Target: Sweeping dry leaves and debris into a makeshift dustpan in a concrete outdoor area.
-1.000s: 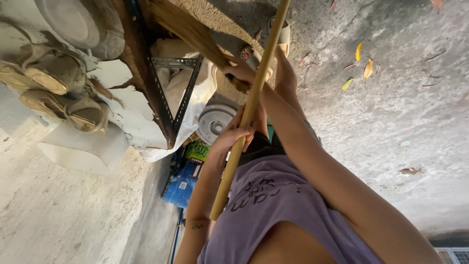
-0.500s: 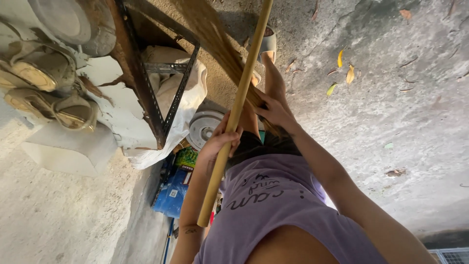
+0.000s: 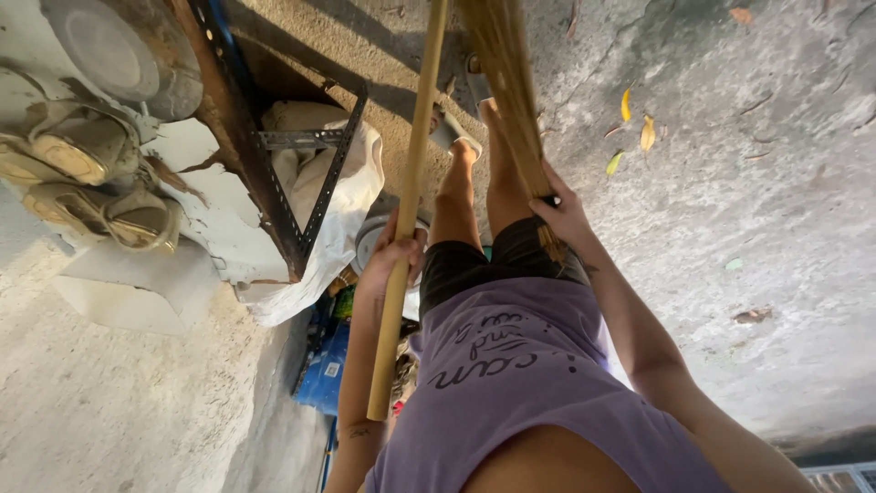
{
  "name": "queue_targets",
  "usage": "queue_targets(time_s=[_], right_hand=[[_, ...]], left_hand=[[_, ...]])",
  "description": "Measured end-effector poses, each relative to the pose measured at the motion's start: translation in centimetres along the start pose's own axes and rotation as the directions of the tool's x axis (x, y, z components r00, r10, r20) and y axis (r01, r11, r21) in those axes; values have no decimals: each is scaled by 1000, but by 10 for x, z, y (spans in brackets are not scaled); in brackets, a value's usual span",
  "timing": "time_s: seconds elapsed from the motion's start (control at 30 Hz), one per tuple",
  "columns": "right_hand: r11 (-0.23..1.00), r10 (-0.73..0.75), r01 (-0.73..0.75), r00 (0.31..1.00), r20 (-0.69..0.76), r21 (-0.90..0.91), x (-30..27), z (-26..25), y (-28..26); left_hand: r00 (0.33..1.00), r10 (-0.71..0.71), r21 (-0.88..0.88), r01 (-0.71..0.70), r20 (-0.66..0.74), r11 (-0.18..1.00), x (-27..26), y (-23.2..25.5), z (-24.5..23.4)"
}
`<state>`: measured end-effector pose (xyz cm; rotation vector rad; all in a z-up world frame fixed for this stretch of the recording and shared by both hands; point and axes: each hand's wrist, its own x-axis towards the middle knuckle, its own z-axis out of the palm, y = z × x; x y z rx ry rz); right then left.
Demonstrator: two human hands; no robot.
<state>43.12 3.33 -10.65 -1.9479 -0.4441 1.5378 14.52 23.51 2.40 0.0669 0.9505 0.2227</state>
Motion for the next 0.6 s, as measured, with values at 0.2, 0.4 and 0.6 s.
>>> queue_targets(time_s=[0.2,0.4,0.6], right_hand=[[863,-356,389,921,159,-321,79,59,-33],[879,-101,222,952,290,-422,183,75,-33],[936,-6,8,1000,7,-353,153,-21,-27]], left_hand=[[999,48,-31,-47,13,998,-10,9,2],[994,106,22,-106,1,994,-34,11,14],[989,129,-13,-130,-73,991,-71,-4,9]])
